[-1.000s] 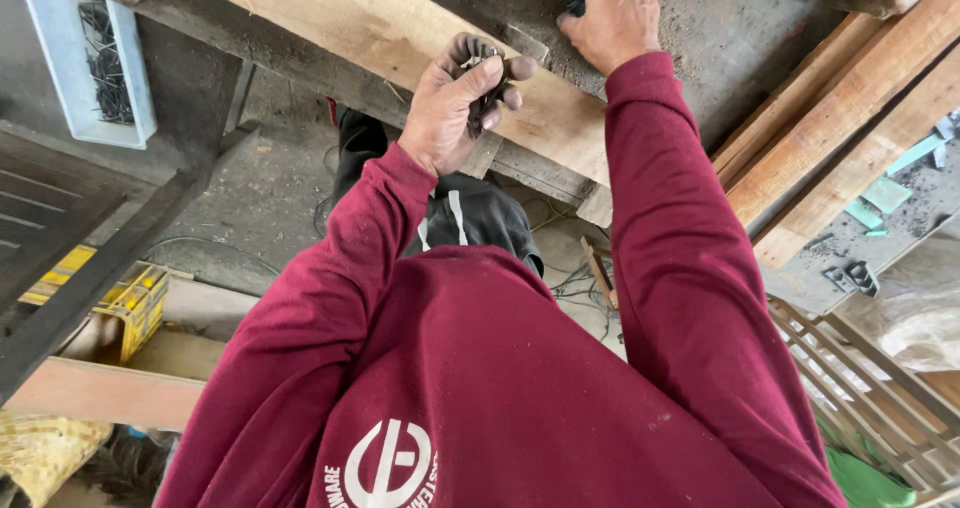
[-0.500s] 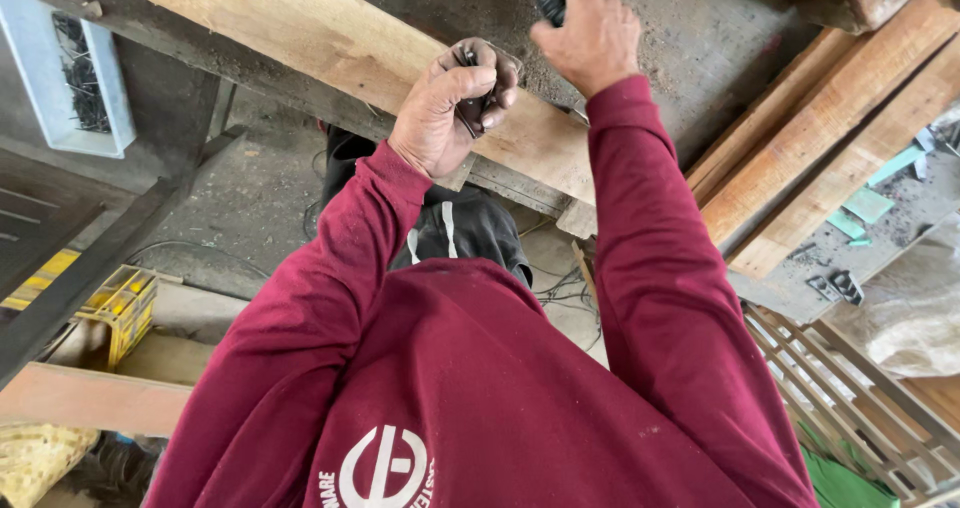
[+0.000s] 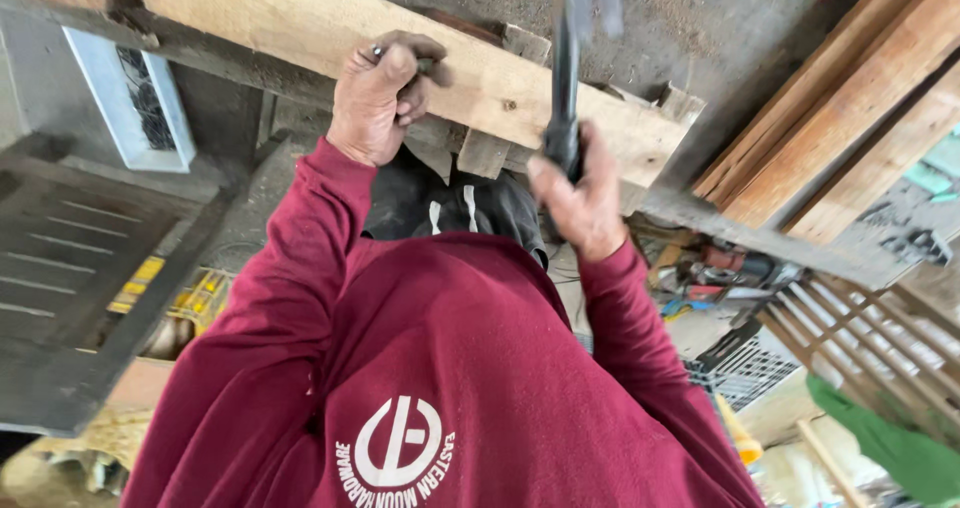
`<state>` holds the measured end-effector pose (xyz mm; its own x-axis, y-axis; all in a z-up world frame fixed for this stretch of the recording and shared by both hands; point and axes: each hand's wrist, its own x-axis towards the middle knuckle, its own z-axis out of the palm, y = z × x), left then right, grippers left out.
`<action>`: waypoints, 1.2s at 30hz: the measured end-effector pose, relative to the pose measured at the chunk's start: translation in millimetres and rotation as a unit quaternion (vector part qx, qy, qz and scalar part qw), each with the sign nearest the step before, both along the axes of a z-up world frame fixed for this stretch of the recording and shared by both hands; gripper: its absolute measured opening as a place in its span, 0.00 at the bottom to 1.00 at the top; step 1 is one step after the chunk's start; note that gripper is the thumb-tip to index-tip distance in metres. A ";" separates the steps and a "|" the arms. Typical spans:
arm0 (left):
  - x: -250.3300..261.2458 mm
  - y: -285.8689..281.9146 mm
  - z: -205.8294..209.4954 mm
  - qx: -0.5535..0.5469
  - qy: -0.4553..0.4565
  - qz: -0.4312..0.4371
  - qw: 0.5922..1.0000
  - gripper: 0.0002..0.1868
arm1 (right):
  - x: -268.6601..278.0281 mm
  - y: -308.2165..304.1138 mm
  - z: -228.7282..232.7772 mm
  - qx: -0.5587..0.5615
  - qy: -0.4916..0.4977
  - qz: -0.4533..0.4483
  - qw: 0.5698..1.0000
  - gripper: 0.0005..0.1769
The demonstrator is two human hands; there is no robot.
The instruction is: The person hammers nails into wooden planks and blocks on a workbench, handling various pieces of lumber and a container of nails.
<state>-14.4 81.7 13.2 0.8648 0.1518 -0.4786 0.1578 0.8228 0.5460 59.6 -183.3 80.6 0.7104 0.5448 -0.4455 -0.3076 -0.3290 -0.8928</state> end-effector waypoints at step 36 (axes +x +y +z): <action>7.6 -9.6 -43.0 0.693 -0.187 -0.139 0.682 0.06 | -205.5 39.3 -10.2 -0.084 -0.018 -0.264 0.961 0.11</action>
